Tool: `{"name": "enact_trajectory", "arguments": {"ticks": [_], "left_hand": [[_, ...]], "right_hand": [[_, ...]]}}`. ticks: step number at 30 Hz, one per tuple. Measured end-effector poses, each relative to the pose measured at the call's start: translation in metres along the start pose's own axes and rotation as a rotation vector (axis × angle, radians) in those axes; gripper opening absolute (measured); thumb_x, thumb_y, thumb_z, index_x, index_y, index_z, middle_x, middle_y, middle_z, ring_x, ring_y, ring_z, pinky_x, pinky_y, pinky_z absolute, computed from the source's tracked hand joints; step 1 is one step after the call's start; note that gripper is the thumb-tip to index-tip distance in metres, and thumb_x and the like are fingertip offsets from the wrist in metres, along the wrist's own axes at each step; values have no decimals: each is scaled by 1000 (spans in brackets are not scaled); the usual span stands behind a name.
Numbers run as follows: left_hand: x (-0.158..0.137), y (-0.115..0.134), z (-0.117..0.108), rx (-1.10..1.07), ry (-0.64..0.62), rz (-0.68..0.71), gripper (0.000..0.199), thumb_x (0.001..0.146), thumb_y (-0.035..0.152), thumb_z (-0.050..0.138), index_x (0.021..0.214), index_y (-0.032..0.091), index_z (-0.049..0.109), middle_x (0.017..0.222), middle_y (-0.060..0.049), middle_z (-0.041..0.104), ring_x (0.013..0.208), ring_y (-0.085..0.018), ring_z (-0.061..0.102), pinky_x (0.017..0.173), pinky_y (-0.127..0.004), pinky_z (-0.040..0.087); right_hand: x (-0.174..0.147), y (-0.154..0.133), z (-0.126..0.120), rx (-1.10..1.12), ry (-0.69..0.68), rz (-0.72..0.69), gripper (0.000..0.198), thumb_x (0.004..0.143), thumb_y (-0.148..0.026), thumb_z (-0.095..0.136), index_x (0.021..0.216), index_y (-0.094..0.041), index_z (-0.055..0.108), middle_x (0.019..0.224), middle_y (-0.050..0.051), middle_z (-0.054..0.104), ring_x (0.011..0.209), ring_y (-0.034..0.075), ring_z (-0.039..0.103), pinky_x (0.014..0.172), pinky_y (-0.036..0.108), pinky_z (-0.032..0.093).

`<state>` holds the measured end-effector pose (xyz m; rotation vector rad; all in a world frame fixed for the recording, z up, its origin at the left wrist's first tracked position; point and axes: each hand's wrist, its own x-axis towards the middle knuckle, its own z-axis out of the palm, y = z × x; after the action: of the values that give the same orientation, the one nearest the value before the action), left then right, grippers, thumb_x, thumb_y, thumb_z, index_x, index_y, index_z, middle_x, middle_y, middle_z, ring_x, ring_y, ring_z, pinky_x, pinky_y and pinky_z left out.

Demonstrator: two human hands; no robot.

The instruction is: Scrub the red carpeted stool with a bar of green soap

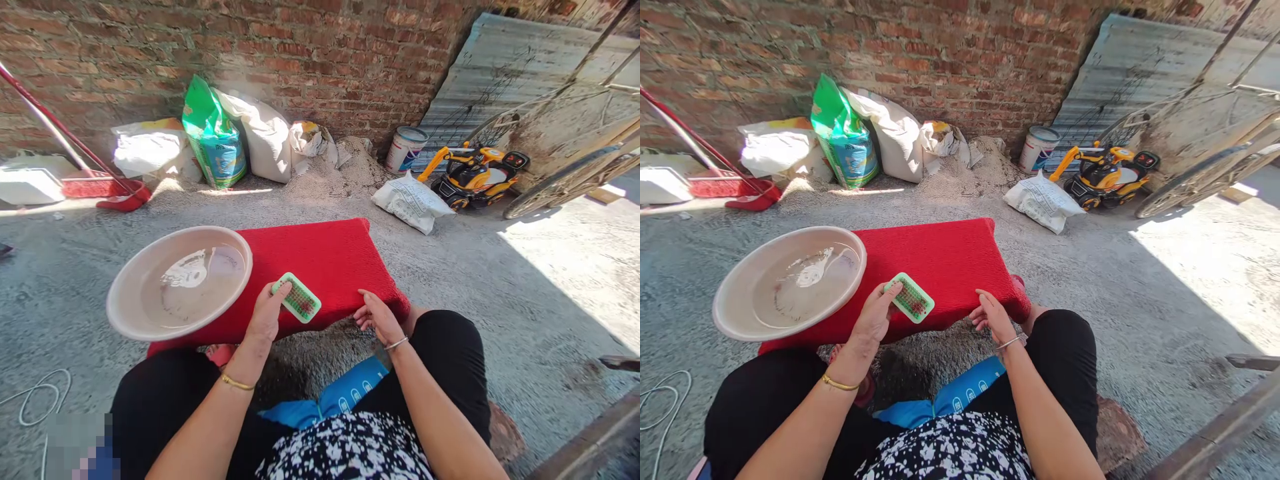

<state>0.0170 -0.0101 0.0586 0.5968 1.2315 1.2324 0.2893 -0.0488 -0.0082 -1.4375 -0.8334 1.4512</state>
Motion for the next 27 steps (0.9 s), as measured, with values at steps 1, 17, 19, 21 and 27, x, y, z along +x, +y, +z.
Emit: {"name": "enact_trajectory", "arguments": {"ticks": [1,17,19,21,27], "left_hand": [[1,1,-1,-5,4,-3,53,49,48,85,83,15,60,74,2,63,64,-12,59,58,-24,50],[-12,20,-2,-92,-19,-3,52,50,44,86,87,17,61,77,3,64,66,-10,58,61,-21,47],[-13,30,-7,-129,-46,-1,47,54,42,85,87,17,63,77,2,65,66,-11,59,60,-21,48],[-14,45,-16,-183,-61,52,42,57,39,85,87,17,66,78,2,66,66,-11,60,60,-20,49],[-9,95,-63,-433,140,378,28,72,23,76,98,18,67,89,2,71,82,-11,64,80,-25,54]], "right_hand": [[2,1,-14,51,75,25,60,78,-60,56,125,-22,51,66,0,66,51,14,58,43,23,43],[7,14,34,-1315,16,-894,55,95,-52,39,141,-23,49,148,10,46,141,26,34,117,47,22],[16,14,-12,-1273,278,-761,54,96,-51,33,139,-22,52,144,12,50,138,28,38,114,52,23],[23,7,-52,-1191,631,-591,58,97,-52,27,136,-18,54,140,16,53,136,32,40,111,58,25],[14,2,-2,-1326,429,-788,59,96,-51,33,141,-17,48,148,15,45,141,30,32,114,50,21]]}}
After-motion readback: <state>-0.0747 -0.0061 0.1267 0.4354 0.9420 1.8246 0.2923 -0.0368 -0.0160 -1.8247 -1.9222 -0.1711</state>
